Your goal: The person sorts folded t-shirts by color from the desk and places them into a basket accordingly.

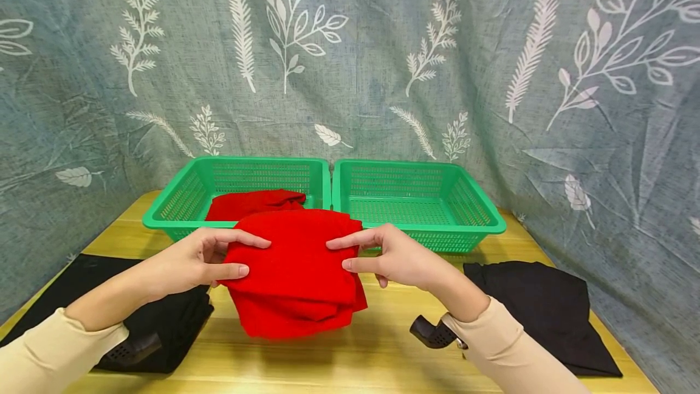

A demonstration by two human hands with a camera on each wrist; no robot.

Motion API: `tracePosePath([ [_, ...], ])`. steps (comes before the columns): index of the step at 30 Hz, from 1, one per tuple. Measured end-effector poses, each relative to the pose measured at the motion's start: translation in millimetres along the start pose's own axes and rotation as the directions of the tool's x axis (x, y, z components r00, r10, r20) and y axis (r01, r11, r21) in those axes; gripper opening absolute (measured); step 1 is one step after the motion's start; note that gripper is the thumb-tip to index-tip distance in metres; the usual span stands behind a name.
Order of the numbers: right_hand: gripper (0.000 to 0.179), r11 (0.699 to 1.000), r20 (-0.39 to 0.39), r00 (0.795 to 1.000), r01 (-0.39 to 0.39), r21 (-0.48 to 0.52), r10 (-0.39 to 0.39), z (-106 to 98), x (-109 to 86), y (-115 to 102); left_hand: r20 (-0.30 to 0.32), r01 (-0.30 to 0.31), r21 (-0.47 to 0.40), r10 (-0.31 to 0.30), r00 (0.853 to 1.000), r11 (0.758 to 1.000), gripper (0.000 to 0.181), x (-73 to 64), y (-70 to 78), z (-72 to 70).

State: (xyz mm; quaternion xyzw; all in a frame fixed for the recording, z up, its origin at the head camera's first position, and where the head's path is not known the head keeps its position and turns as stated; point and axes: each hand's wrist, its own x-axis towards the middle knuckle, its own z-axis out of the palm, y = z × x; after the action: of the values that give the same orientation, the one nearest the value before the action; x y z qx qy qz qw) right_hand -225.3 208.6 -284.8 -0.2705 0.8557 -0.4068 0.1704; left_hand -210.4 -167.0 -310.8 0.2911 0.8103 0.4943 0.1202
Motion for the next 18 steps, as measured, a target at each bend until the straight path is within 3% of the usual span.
tracePosePath([
  [18, 0.041, 0.999, -0.053, 0.998, 0.017, 0.028, -0.016, -11, 37.0, -13, -0.123, 0.015, -0.033, -0.019, 0.992, 0.999, 0.046, 7.0, 0.6, -29.7],
])
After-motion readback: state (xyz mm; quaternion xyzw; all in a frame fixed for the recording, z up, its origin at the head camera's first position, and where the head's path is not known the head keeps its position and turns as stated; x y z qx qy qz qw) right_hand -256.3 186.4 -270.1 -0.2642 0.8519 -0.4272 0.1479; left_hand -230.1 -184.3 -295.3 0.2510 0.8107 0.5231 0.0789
